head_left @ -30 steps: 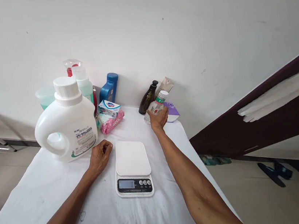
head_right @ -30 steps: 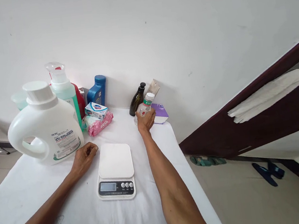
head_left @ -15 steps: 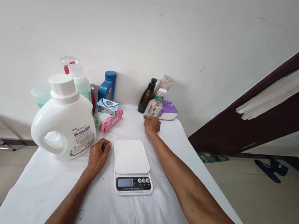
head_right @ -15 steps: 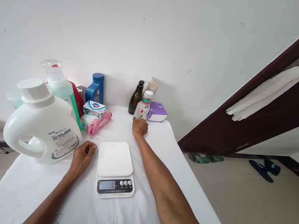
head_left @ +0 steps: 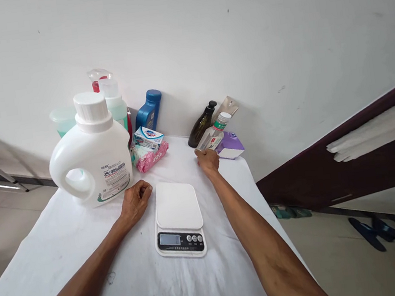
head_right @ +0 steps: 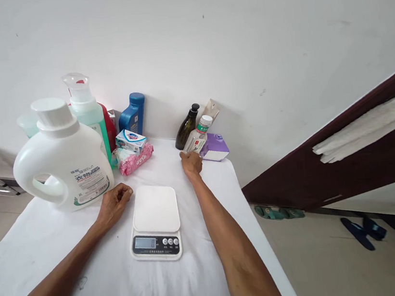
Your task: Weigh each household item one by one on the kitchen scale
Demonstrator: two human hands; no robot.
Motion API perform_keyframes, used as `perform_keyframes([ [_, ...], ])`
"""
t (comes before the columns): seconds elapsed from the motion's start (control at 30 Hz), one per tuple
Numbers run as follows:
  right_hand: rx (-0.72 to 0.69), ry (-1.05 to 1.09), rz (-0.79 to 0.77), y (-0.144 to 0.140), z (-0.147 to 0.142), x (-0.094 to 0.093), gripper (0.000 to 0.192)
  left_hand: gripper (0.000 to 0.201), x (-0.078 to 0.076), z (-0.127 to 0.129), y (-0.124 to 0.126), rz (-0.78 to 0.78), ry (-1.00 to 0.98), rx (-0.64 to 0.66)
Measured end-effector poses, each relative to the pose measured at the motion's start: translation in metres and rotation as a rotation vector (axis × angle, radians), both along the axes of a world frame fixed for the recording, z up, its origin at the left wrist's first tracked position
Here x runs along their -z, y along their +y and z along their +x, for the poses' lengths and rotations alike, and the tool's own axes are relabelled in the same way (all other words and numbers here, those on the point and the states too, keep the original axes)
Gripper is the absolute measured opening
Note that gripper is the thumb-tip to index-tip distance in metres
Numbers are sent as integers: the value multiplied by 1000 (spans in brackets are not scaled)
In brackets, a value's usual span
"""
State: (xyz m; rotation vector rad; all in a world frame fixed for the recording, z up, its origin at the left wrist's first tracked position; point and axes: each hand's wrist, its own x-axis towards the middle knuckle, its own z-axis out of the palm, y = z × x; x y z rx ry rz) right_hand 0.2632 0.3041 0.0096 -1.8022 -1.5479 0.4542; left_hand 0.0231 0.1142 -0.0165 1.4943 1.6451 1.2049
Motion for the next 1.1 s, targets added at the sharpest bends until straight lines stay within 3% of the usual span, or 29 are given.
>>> perform_keyframes([
  [0.17, -275, 98, 85, -19, -36, -29, 49, 26, -1, 0, -1, -17, 2, 4],
  [0.3, -521, 186, 165, -21, -81, -47, 89, 26, -1, 1, -1, -12, -4, 6],
  [0.4, -578, 135, 145, -15, -111, -50, 106, 25, 0, 1, 0, 0, -12, 7],
  [0.5, -574, 52, 98, -7, -129, -47, 99, 25, 3, 0, 1, 10, -3, 5],
  [0.6, -578, -29, 110, -4, -136, -45, 67, 24, 5, 0, 1, 14, 1, 8],
  [0.7, -566, -92, 154, -10, -132, -48, 49, 23, 4, -1, 0, 22, 2, 11],
  [0.83, -545, -49, 200, -31, -110, -59, 52, 21, 2, -1, 0, 29, 9, 6],
  [0.97, -572, -1, 220, -74, -67, -64, 62, 20, 1, -1, -1, 34, 12, 11],
  [1.1, -587, 5, 165, -132, -22, -56, 68, 22, 2, -2, -1, 29, 4, 4],
])
